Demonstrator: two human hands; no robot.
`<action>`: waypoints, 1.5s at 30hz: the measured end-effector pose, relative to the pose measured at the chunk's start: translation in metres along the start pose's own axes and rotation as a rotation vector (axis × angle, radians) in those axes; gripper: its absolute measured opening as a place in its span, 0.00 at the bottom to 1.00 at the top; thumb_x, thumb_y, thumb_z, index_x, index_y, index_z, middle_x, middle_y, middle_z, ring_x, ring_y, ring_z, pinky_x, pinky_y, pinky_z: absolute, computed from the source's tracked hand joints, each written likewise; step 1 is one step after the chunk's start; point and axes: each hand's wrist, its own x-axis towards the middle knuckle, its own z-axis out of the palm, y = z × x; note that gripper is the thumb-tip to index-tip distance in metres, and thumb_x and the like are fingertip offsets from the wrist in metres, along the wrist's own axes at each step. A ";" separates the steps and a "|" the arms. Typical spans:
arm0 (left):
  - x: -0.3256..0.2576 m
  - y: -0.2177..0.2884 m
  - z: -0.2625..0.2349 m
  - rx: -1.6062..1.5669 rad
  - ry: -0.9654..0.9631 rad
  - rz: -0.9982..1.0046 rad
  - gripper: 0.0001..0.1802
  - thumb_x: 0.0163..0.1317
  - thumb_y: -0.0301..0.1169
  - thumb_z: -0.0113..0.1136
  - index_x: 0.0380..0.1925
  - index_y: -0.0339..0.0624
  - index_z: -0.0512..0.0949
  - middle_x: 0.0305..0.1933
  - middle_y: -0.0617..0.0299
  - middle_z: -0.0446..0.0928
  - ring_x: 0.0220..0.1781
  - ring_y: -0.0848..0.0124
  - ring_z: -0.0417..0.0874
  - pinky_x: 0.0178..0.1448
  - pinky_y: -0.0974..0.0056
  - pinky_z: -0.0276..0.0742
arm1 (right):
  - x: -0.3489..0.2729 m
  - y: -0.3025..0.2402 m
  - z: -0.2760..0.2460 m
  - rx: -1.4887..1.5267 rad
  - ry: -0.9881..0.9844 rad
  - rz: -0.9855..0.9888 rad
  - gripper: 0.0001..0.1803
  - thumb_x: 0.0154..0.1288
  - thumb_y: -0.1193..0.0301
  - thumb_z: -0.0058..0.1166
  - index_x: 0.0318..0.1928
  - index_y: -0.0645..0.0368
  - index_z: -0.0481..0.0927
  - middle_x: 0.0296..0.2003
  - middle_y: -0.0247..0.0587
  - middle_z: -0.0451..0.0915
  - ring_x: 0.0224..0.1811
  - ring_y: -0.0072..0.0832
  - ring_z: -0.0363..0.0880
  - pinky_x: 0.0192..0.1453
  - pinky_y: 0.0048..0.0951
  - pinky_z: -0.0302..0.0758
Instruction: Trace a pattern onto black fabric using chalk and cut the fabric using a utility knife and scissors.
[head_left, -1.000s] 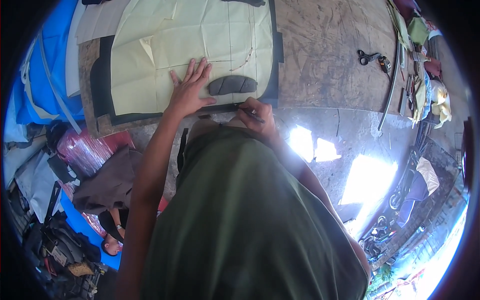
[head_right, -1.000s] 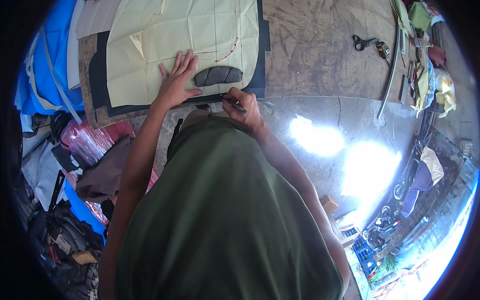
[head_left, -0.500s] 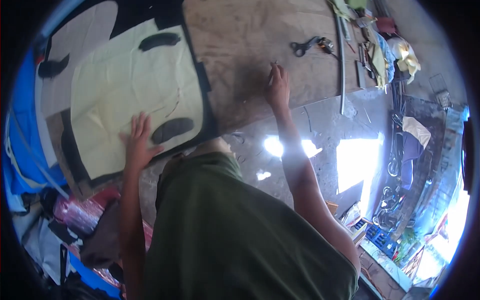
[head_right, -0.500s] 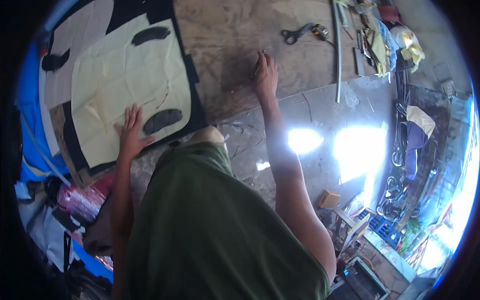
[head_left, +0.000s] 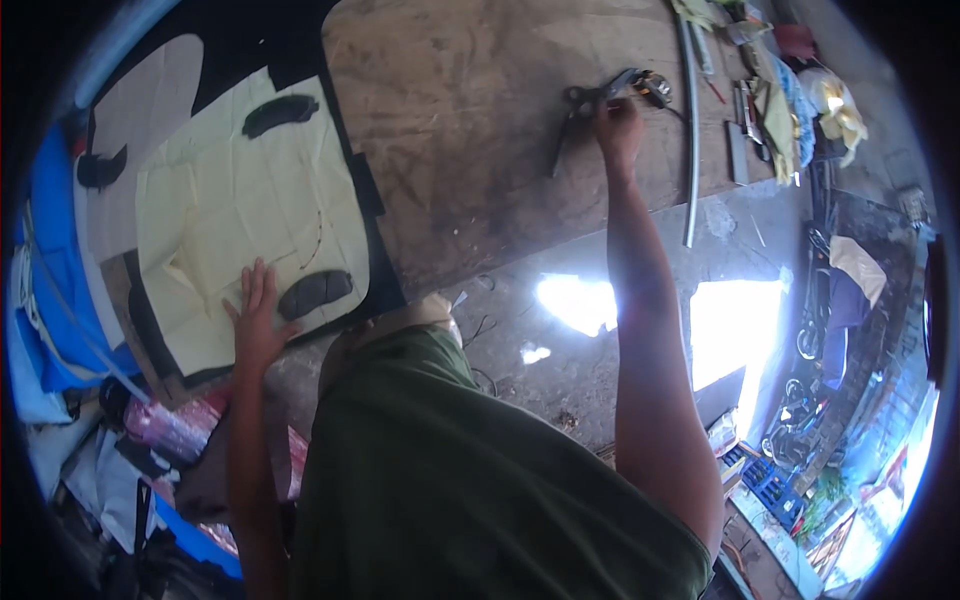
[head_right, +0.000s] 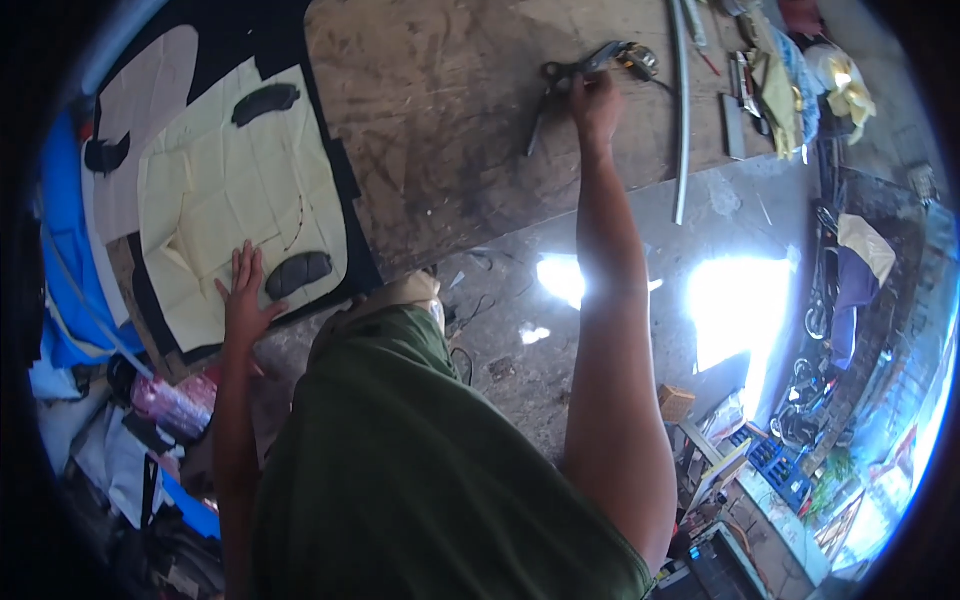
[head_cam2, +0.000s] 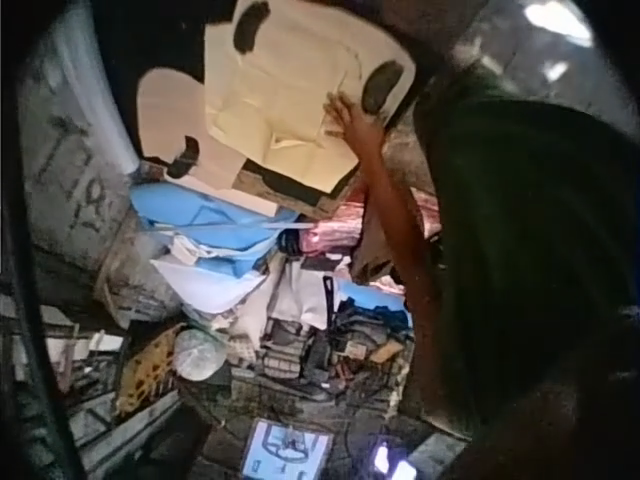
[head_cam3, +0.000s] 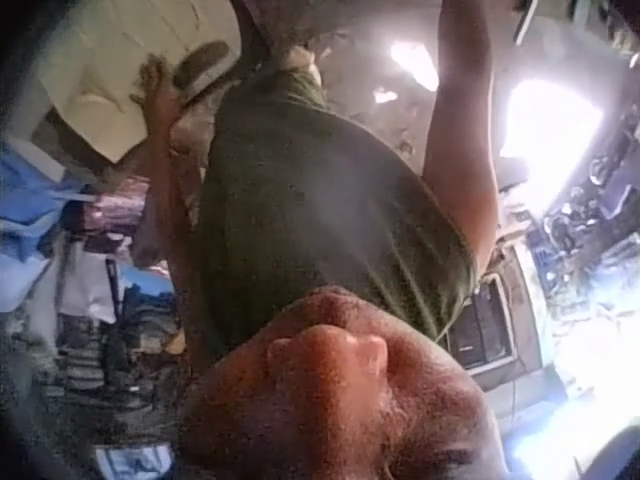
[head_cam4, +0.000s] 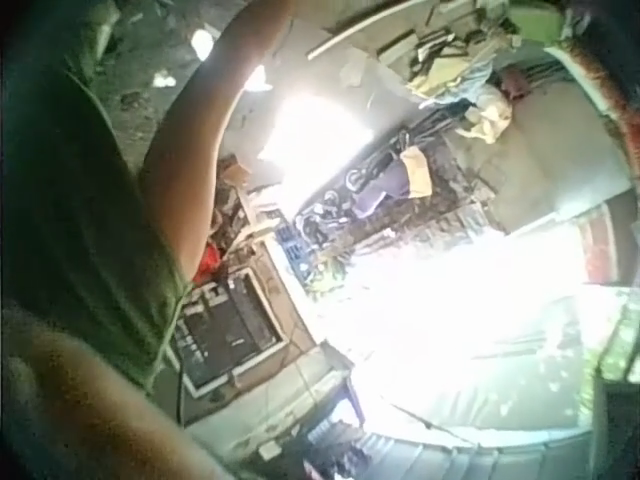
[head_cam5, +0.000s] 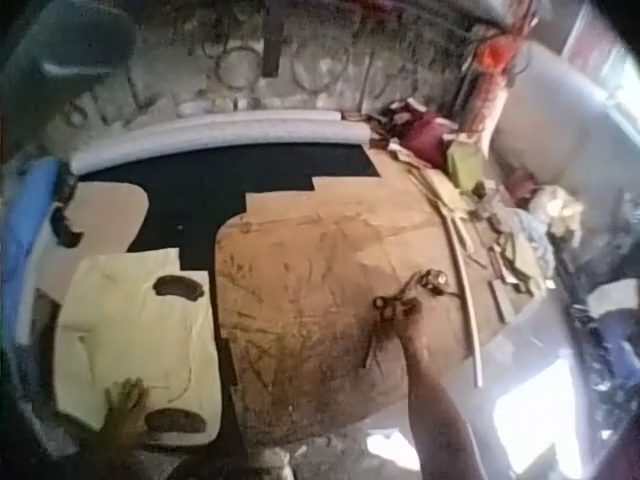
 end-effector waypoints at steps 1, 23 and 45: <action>-0.002 0.000 0.002 0.022 0.006 0.002 0.67 0.51 0.68 0.67 0.86 0.52 0.51 0.93 0.64 0.40 0.93 0.49 0.39 0.76 0.08 0.35 | 0.006 -0.015 0.002 -0.062 -0.061 0.022 0.19 0.59 0.58 0.66 0.40 0.62 0.90 0.34 0.55 0.90 0.34 0.52 0.89 0.40 0.45 0.83; 0.049 0.016 -0.062 0.332 0.050 1.027 0.43 0.58 0.29 0.69 0.76 0.48 0.67 0.87 0.51 0.53 0.89 0.51 0.51 0.80 0.20 0.52 | -0.209 -0.095 -0.028 1.841 -0.484 0.545 0.23 0.77 0.79 0.49 0.70 0.67 0.71 0.45 0.46 0.82 0.26 0.18 0.76 0.25 0.13 0.73; 0.012 -0.071 0.019 -0.132 0.164 1.198 0.07 0.61 0.24 0.68 0.41 0.41 0.86 0.36 0.61 0.79 0.34 0.61 0.81 0.38 0.57 0.79 | -0.725 -0.454 0.083 1.511 0.024 1.126 0.42 0.70 0.79 0.67 0.82 0.54 0.65 0.36 0.39 0.86 0.28 0.22 0.81 0.29 0.19 0.75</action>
